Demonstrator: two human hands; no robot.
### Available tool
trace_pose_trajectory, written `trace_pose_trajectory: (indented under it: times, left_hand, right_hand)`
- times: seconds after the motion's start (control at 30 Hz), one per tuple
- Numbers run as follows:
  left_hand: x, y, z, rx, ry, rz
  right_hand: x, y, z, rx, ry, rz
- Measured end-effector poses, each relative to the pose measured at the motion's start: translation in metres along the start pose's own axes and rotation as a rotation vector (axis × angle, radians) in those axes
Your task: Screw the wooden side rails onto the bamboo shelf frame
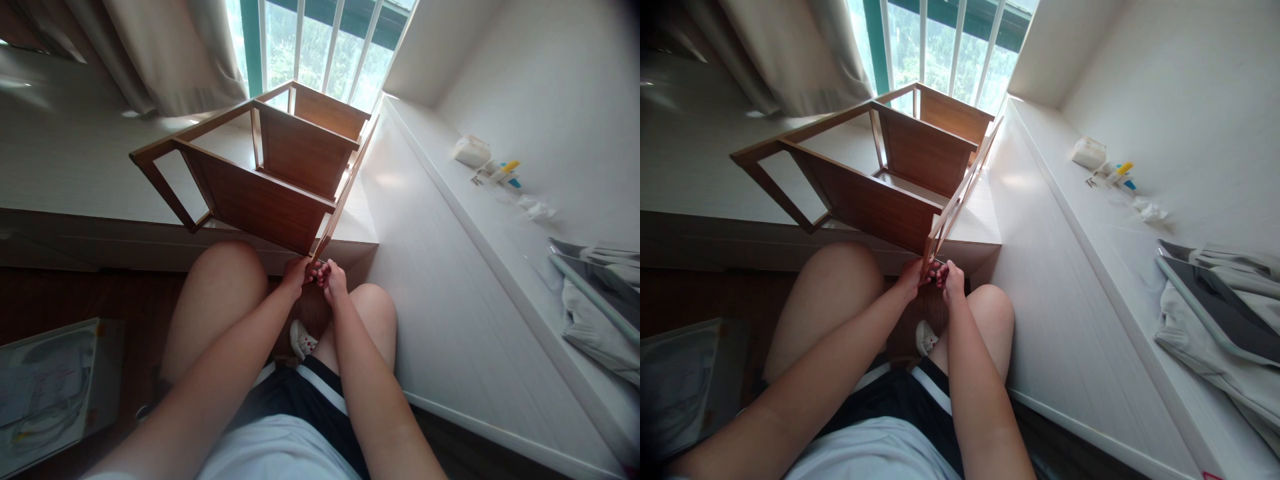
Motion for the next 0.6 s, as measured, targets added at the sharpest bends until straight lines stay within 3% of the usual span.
trace_pose_trajectory:
  times: [0.27, 0.6]
  left_hand:
    - [0.001, 0.001, 0.000, 0.002, -0.005, -0.005]
    - [-0.003, 0.001, 0.002, -0.001, -0.005, -0.002]
  right_hand:
    - [0.000, 0.002, 0.000, -0.002, -0.026, -0.013]
    - [-0.001, 0.013, 0.010, 0.123, 0.117, -0.109]
Point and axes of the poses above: each hand's wrist, its own x-axis away from the middle knuckle, its own y-axis out of the back of the hand, z = x × y, the point moved 8 cm from there along -x, towards the middle knuckle, and after that the axes turned 5 degrees about z, right-handed, at the moved point
